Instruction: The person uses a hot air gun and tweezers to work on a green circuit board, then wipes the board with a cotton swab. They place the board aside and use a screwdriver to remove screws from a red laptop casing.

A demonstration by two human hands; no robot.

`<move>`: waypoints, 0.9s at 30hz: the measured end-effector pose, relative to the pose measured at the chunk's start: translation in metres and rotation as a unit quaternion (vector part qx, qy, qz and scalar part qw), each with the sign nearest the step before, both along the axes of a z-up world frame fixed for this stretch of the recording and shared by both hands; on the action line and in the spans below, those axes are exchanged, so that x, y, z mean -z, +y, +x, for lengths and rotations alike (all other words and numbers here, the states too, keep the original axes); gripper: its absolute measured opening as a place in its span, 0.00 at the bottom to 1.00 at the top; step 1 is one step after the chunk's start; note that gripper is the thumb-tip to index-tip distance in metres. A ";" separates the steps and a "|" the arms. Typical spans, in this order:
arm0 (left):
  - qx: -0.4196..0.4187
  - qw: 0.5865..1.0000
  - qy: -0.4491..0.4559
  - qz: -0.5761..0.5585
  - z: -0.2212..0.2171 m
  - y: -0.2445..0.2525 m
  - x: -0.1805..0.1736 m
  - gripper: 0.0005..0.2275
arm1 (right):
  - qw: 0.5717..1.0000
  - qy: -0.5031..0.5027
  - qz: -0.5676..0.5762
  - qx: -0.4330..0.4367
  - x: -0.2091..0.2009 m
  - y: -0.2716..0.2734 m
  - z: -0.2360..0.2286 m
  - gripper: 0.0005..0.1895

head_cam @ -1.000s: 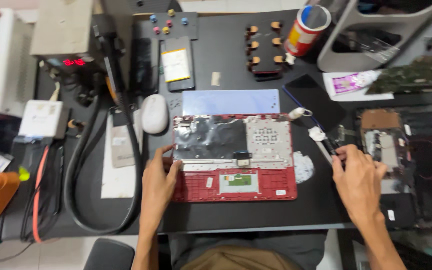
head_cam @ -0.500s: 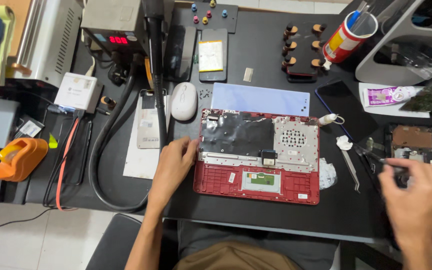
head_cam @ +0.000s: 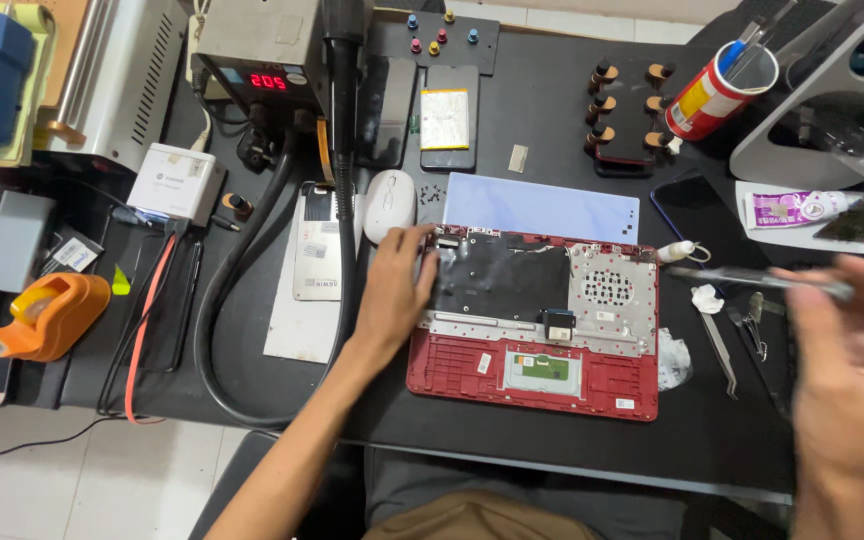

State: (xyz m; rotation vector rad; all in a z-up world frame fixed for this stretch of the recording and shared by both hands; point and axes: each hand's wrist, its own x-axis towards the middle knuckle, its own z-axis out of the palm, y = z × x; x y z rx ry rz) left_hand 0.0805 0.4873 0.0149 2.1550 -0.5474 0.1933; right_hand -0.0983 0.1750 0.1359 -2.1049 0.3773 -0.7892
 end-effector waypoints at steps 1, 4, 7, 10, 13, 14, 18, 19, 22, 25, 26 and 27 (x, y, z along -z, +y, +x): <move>0.003 1.000 0.003 0.013 -0.002 -0.001 0.002 0.14 | 0.999 -0.012 0.031 -0.013 -0.005 0.015 0.013 0.13; 0.004 1.000 -0.004 0.027 -0.005 -0.002 0.003 0.14 | 0.994 -0.031 0.082 -0.072 -0.012 0.048 0.048 0.14; 0.003 0.999 -0.029 0.045 -0.015 -0.003 0.006 0.15 | 0.980 -0.072 0.107 -0.154 0.011 0.077 0.084 0.11; 0.011 0.997 -0.046 0.058 -0.023 -0.005 0.006 0.18 | 0.972 -0.080 0.098 -0.196 0.039 0.104 0.113 0.12; 0.017 0.997 -0.043 0.068 -0.025 -0.005 0.005 0.20 | 0.958 -0.098 0.104 -0.249 0.063 0.124 0.143 0.12; 0.018 0.997 -0.039 0.072 -0.024 -0.004 0.005 0.21 | 0.956 -0.098 0.101 -0.259 0.070 0.129 0.150 0.12; 0.020 0.997 -0.027 0.067 -0.020 -0.003 0.006 0.22 | 0.954 -0.085 0.111 -0.266 0.084 0.141 0.162 0.11; 0.022 0.997 -0.026 0.067 -0.020 -0.003 0.006 0.22 | 0.954 -0.081 0.108 -0.267 0.086 0.143 0.164 0.11; 0.028 0.997 -0.030 0.063 -0.018 -0.002 0.007 0.21 | 0.955 -0.072 0.098 -0.269 0.089 0.146 0.167 0.11; 0.031 0.997 -0.043 0.058 -0.016 -0.001 0.009 0.21 | 0.957 -0.064 0.086 -0.269 0.092 0.147 0.167 0.11; 0.031 0.997 -0.050 0.057 -0.016 -0.002 0.009 0.20 | 0.958 -0.062 0.084 -0.268 0.093 0.147 0.167 0.11; 0.031 0.997 -0.049 0.056 -0.015 -0.002 0.010 0.20 | 0.958 -0.060 0.081 -0.267 0.094 0.147 0.167 0.11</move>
